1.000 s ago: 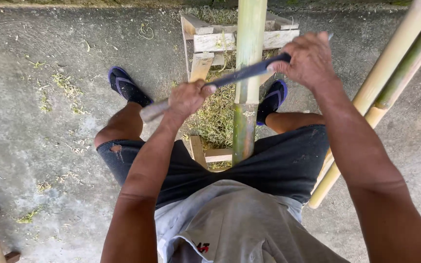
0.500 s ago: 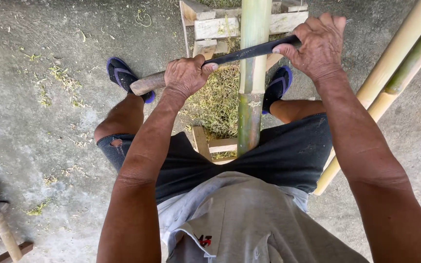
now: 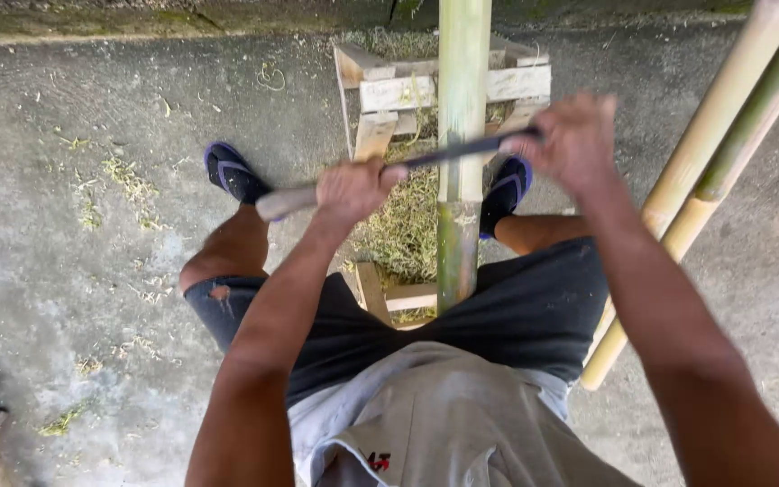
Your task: The recorder uses a machete to shave and carve the exterior of a bamboo stalk while it rests on a wooden support frame.
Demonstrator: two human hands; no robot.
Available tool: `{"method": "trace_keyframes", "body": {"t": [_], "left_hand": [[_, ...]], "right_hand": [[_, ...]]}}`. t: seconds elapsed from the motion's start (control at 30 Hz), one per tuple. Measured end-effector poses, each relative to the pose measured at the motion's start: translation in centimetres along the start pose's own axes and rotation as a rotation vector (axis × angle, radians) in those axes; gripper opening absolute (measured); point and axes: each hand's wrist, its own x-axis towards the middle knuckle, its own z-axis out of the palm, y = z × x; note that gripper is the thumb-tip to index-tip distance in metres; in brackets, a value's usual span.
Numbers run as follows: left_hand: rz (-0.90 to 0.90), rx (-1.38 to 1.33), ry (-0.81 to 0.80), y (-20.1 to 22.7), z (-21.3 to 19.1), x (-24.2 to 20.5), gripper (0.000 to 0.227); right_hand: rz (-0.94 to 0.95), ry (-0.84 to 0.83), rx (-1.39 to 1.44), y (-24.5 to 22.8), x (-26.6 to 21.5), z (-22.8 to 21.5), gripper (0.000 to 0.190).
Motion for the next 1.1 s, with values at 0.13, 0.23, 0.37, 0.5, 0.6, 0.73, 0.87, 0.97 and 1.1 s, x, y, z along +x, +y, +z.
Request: {"method": "trace_keyframes", "body": {"t": [0.13, 0.23, 0.37, 0.5, 0.6, 0.73, 0.87, 0.97, 1.1], "left_hand": [[-0.236, -0.063, -0.187, 1.4, -3.6, 4.1, 0.067], [-0.200, -0.024, -0.074, 0.9, -3.8, 3.9, 0.063], [-0.119, 0.010, -0.070, 0.0, -1.5, 1.1, 0.065], [-0.158, -0.012, -0.239, 0.5, -1.1, -2.9, 0.070], [-0.142, 0.036, -0.419, 0.2, -0.1, -4.6, 0.074], [-0.129, 0.047, -0.267, -0.1, -1.5, -1.0, 0.079], [-0.196, 0.046, -0.154, -0.6, -4.7, 4.8, 0.075], [-0.180, 0.071, 0.010, -1.5, -5.4, 7.8, 0.065], [-0.250, 0.015, -0.100, -0.9, -5.8, 6.0, 0.057]], "right_hand": [[-0.075, 0.136, -0.043, 3.7, 4.6, 1.0, 0.073], [-0.108, 0.190, -0.059, 4.0, 4.9, 2.8, 0.076], [-0.107, 0.201, 0.014, 2.0, 1.6, 2.6, 0.084], [0.062, -0.058, 0.061, -2.6, -2.7, 0.3, 0.078], [0.042, 0.010, 0.070, -4.0, -5.0, 0.3, 0.071], [-0.012, 0.079, 0.090, -1.3, -1.3, 1.2, 0.073], [-0.029, -0.110, 0.020, 3.0, 6.5, 1.6, 0.077], [-0.037, 0.039, 0.025, 3.4, 9.8, 0.2, 0.073], [-0.036, 0.037, 0.087, 2.5, 8.0, 0.4, 0.073]]}}
